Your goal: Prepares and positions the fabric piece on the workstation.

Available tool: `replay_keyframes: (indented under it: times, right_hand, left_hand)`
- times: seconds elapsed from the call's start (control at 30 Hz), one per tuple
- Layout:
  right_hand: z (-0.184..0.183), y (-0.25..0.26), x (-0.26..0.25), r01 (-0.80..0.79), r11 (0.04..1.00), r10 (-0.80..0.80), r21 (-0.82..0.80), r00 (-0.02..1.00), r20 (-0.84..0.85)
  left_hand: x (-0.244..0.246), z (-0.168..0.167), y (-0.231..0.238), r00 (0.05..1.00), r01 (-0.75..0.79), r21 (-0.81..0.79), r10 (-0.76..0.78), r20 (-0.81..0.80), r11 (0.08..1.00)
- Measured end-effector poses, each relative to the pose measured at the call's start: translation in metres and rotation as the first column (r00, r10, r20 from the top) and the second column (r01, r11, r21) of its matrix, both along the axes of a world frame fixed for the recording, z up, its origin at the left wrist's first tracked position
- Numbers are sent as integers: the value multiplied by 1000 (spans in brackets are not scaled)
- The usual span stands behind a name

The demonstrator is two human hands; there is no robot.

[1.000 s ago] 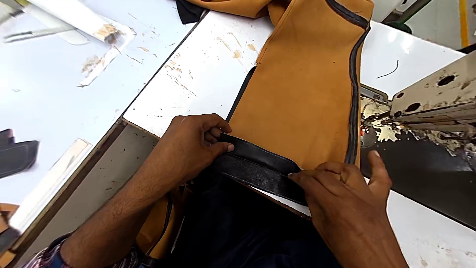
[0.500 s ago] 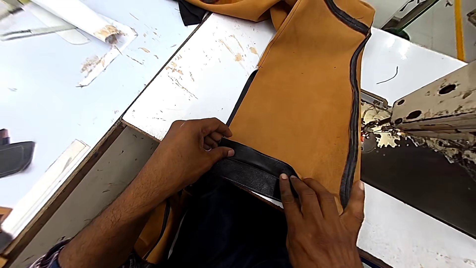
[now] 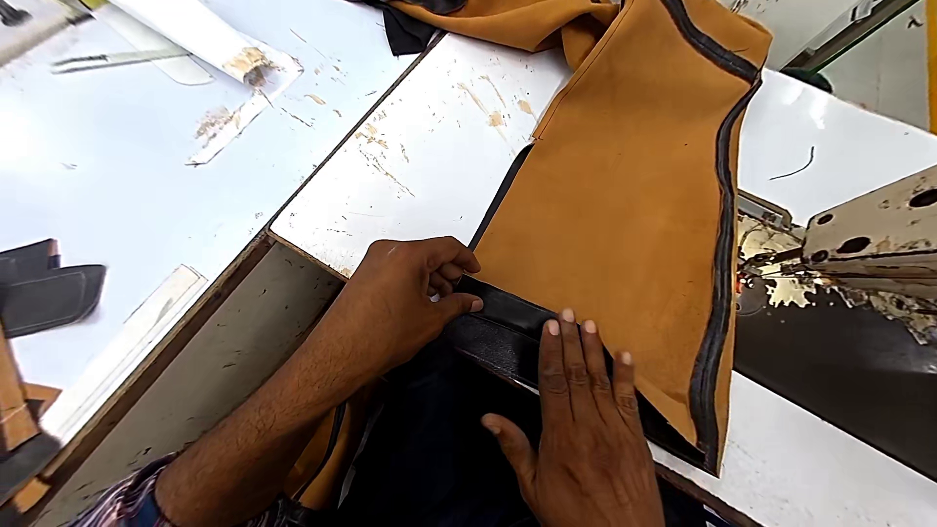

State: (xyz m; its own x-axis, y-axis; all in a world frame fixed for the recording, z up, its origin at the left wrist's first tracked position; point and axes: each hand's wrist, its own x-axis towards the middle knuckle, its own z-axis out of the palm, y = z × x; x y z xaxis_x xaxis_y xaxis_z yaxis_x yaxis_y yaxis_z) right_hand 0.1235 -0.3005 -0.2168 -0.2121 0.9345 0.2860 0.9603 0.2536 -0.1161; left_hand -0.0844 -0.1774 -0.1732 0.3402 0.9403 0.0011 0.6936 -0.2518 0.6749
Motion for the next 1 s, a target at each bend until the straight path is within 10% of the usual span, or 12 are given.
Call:
replay_keyframes:
  times: [1.0]
  right_hand:
    - [-8,18,-29,-57,997,56,-52,998,-17]
  left_hand:
    - [-14,4,-8,987,-112,-77,121,111,991]
